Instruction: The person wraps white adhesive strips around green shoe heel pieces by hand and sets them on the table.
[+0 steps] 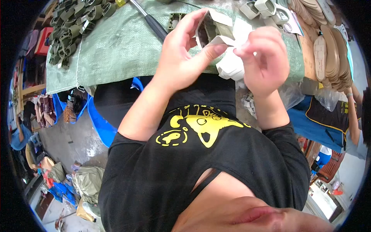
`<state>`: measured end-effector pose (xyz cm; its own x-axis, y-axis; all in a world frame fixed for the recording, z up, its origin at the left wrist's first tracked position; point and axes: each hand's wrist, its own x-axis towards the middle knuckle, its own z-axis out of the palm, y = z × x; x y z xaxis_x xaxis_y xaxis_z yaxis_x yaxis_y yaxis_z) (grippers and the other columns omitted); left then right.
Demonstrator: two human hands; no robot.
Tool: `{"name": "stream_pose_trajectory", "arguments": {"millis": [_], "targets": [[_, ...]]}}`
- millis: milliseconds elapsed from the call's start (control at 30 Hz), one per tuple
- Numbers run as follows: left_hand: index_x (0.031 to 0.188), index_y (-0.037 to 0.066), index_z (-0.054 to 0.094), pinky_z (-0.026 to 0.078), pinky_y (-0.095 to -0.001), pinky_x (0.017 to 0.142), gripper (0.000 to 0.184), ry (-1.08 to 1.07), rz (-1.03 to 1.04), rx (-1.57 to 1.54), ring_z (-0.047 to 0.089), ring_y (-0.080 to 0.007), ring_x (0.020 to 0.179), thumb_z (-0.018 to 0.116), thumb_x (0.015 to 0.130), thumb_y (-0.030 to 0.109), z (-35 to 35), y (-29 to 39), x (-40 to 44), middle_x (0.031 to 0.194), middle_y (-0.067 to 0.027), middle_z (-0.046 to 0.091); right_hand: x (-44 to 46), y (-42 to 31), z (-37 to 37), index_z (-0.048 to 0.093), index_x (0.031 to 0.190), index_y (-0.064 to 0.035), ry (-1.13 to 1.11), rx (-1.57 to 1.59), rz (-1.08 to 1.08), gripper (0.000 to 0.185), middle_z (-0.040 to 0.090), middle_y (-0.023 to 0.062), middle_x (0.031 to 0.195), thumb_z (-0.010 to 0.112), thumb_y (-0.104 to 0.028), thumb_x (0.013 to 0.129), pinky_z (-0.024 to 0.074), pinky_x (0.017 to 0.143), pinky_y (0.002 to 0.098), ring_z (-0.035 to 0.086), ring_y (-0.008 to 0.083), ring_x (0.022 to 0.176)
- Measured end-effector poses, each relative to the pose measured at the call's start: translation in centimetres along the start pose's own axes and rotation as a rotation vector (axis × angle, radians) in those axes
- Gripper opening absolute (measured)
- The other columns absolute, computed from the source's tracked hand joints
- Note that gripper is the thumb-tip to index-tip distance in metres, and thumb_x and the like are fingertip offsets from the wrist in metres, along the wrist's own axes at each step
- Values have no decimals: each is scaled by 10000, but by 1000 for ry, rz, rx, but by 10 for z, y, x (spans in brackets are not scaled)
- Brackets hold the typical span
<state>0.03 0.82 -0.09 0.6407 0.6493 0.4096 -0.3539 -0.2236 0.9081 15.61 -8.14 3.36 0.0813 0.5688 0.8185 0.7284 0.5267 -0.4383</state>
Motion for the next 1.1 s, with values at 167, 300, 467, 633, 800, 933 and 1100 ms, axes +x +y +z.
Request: {"name": "stream_pose_trajectory", "arguments": {"millis": [167,300,467,633,800,933,1100], "targets": [[1374,20,431,532,-342,931,693,2,8,-103,570,-207,1180,805,800,126,7,-3,-1,1260,-130,575,-2,1,0,634,1000,-65,58,69,61,239,643,63,997,758,-77,796,465,818,339,602,172,894],[1415,95,391,295,-417,1111,674,15,84,-184,383,-276,1342,742,845,178,13,-11,-2,1403,-107,453,9,-9,5,592,912,5,-3,208,321,108,560,71,978,679,22,850,402,825,256,528,149,936],[1338,73,452,539,-335,936,660,-44,151,109,561,-202,1183,779,768,19,-1,-1,3,1305,-122,529,4,-4,2,571,1025,-14,-80,600,685,218,561,30,982,689,15,843,421,834,242,526,107,946],[1283,60,474,514,-345,956,560,3,138,-139,508,-200,1230,724,788,-19,9,-3,-2,1357,-131,500,-1,1,-2,536,1123,-29,-124,635,733,319,568,14,964,692,7,846,436,830,234,543,96,922],[1248,23,469,437,-388,1029,440,-9,96,-286,529,-244,1217,660,853,62,2,-3,0,1365,-214,503,4,-14,-3,498,1147,-28,-101,510,684,346,579,32,931,677,25,856,440,809,246,551,106,894],[1211,29,498,490,-369,974,433,-29,104,-364,531,-214,1193,670,817,-17,-1,-5,2,1319,-171,535,-3,-18,1,448,1147,-34,-70,396,399,361,587,62,904,646,66,862,440,795,257,558,128,878],[1201,32,501,468,-405,1004,416,-59,224,-310,545,-278,1212,659,818,3,-2,-3,2,1327,-232,526,-1,-13,-5,437,1229,-37,-115,628,638,439,608,97,1042,656,47,857,443,815,284,570,158,946]]}}
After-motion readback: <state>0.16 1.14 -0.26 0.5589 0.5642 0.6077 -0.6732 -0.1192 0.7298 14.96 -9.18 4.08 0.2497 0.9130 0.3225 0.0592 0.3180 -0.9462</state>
